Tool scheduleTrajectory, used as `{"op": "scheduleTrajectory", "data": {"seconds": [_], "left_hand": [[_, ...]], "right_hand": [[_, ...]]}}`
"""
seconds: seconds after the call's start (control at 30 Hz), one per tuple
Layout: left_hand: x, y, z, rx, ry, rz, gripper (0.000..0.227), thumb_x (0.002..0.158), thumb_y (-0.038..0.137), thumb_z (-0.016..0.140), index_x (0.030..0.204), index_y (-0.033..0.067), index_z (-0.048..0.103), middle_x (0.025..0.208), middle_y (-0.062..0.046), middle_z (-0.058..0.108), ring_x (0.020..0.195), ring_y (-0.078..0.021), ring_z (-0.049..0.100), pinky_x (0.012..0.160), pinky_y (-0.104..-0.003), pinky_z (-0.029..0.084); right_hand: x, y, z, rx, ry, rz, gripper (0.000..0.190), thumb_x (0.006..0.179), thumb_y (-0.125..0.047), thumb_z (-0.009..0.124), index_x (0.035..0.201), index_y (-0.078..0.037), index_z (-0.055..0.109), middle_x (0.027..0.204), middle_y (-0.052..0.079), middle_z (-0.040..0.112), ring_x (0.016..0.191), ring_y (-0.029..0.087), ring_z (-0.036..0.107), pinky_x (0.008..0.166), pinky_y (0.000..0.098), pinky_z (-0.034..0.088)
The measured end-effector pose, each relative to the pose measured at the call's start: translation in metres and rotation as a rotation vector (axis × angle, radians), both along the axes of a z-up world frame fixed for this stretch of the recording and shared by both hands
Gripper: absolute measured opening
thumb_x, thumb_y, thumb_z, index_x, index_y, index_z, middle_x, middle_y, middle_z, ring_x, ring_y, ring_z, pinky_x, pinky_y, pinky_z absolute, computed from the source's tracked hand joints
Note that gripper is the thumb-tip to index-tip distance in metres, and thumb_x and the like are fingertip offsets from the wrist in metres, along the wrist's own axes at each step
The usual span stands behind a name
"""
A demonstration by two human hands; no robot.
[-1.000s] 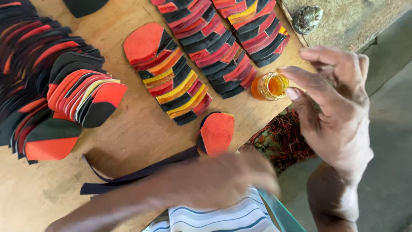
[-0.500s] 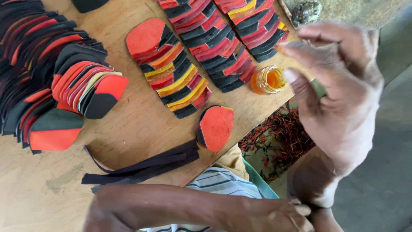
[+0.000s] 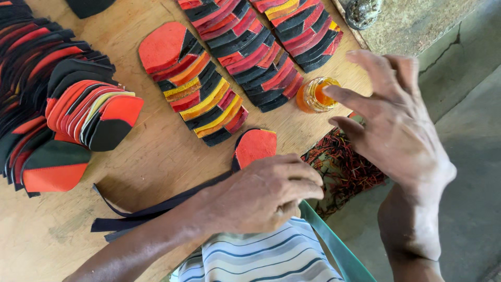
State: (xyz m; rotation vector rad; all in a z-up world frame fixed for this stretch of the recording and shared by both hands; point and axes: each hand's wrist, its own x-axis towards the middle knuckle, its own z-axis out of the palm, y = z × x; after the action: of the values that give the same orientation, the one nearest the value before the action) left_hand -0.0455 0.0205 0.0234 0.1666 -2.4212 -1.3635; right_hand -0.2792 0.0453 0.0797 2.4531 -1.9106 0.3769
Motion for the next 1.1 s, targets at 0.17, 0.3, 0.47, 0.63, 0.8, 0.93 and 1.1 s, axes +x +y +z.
{"op": "scheduleTrajectory", "data": {"seconds": [0.17,0.3,0.47,0.63,0.8,0.93,1.1], "left_hand": [[0.008,-0.009,0.004,-0.019,-0.033,0.093,0.026,0.089,0.003,0.067,0.114,0.0074,0.071,0.121,-0.009,0.069,0.115,-0.0252,0.066,0.101,-0.037,0.054],[0.022,-0.019,0.002,0.031,-0.101,0.197,0.03,0.085,0.0,0.067,0.114,0.0052,0.071,0.123,-0.008,0.069,0.116,-0.0255,0.064,0.101,-0.038,0.053],[0.035,-0.026,-0.004,-0.115,-0.117,0.33,0.033,0.082,-0.001,0.068,0.114,0.0038,0.071,0.126,-0.009,0.065,0.125,-0.0286,0.06,0.108,-0.04,0.049],[0.044,-0.025,-0.017,-0.217,-0.216,0.375,0.038,0.081,0.006,0.073,0.118,0.0009,0.068,0.137,-0.01,0.06,0.128,-0.0311,0.053,0.109,-0.043,0.045],[0.047,-0.022,-0.022,-0.25,-0.26,0.364,0.047,0.081,0.011,0.074,0.125,-0.0015,0.065,0.142,-0.013,0.055,0.131,-0.0317,0.05,0.11,-0.043,0.042],[0.048,-0.02,-0.021,-0.226,-0.285,0.371,0.049,0.082,0.011,0.073,0.128,-0.0021,0.063,0.145,-0.013,0.054,0.132,-0.0312,0.049,0.11,-0.042,0.043],[0.048,-0.019,-0.02,-0.219,-0.295,0.384,0.048,0.082,0.011,0.072,0.128,-0.0019,0.063,0.144,-0.012,0.054,0.133,-0.0298,0.05,0.11,-0.041,0.043]], "right_hand": [[0.004,-0.012,-0.005,0.019,0.007,0.057,0.051,0.065,-0.01,0.089,0.114,-0.006,0.078,0.144,0.012,0.051,0.125,0.037,0.044,0.107,0.0446,0.042],[0.0,0.005,-0.003,-0.038,-0.009,-0.041,0.05,0.067,-0.005,0.089,0.115,-0.005,0.077,0.145,0.013,0.051,0.127,0.037,0.045,0.109,0.0441,0.043],[-0.012,0.017,-0.019,-0.057,-0.016,0.015,0.038,0.068,-0.009,0.091,0.104,-0.006,0.078,0.141,0.012,0.052,0.128,0.034,0.047,0.107,0.0462,0.044],[-0.023,0.052,-0.007,-0.317,-0.205,-0.043,0.038,0.091,-0.007,0.086,0.124,0.0,0.068,0.142,0.019,0.054,0.133,0.027,0.053,0.101,0.0352,0.052],[0.007,0.08,-0.024,-0.084,-0.59,-0.145,0.059,0.079,-0.013,0.089,0.132,-0.006,0.063,0.101,0.008,0.07,0.087,0.016,0.069,0.079,0.0297,0.055],[0.014,0.052,-0.064,0.532,-0.804,-0.002,0.082,0.079,-0.013,0.084,0.151,-0.013,0.045,0.076,0.001,0.069,0.063,0.01,0.066,0.061,0.0273,0.057],[0.022,0.036,-0.085,0.923,-0.832,-0.058,0.097,0.08,-0.02,0.081,0.161,-0.02,0.027,0.06,0.003,0.064,0.05,0.009,0.054,0.048,0.0293,0.051]]}}
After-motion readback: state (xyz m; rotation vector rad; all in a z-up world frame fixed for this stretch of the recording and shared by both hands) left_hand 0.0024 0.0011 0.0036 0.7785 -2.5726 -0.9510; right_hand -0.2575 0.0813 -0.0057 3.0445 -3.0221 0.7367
